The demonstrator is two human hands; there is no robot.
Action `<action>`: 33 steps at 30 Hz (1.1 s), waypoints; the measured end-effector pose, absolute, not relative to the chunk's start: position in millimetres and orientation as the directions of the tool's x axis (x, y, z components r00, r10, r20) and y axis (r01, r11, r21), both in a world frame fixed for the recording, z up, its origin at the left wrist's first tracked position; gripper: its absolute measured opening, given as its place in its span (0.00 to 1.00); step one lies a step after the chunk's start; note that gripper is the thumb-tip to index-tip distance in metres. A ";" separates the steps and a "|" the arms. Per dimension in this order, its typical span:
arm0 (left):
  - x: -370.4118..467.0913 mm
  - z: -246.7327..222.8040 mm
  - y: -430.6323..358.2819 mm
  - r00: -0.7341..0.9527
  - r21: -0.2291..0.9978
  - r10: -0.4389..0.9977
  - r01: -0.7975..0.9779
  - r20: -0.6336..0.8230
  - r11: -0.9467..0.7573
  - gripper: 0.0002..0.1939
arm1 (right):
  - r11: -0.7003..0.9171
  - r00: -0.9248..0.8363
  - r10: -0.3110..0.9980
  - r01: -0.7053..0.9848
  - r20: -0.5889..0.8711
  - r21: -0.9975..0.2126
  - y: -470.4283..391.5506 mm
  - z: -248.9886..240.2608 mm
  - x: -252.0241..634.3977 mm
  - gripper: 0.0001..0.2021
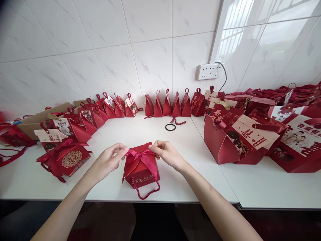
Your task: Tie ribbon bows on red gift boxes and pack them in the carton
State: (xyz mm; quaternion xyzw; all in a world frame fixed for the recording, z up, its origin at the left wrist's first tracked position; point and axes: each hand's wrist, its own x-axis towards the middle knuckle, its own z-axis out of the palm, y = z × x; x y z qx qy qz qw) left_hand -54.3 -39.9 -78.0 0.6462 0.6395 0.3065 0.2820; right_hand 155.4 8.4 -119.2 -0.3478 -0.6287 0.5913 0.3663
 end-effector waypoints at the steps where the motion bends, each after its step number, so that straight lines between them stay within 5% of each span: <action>1: -53.2 -77.9 -40.9 -0.016 0.750 1.000 0.661 -0.002 0.012 0.19 | 0.060 -0.489 0.871 0.004 0.051 -0.998 8.2 -119.4 155.1 0.20; 6: -51.7 -83.2 -41.2 0.055 0.846 0.995 0.532 -0.088 0.045 0.19 | 0.059 -0.486 0.872 -0.004 0.053 -0.998 8.2 -121.5 155.0 0.21; 13: -43.3 -103.7 -44.3 -0.047 0.951 0.999 0.308 -0.015 0.029 0.19 | -0.054 -0.560 0.828 -0.130 0.028 -0.990 11.6 -124.8 156.6 0.21; 21: -40.0 -116.4 -46.4 -0.093 0.933 0.992 0.356 0.080 -0.042 0.19 | -0.194 -0.528 0.846 -0.174 -0.075 -0.965 14.8 -130.5 157.2 0.20; 24: -41.3 -115.0 -45.0 -0.046 0.945 0.998 0.326 0.030 -0.013 0.19 | -0.069 -0.316 0.946 0.013 -0.069 -0.998 11.5 -122.6 157.8 0.18; 26: -43.1 -112.6 -43.1 -0.013 0.958 1.000 0.283 -0.028 0.031 0.19 | 0.166 -0.138 0.980 0.174 0.143 -0.971 1.2 -110.6 156.0 0.14; 29: -45.9 -108.8 -39.9 0.024 0.971 0.996 0.226 -0.086 0.079 0.18 | 0.656 -0.330 0.755 0.361 0.567 -0.663 -23.9 -93.8 145.0 0.07; 33: -46.9 -108.1 -37.1 0.032 0.979 0.997 0.195 -0.066 0.059 0.18 | 0.859 -0.679 0.456 0.505 0.576 -0.085 -48.9 -96.6 118.4 0.09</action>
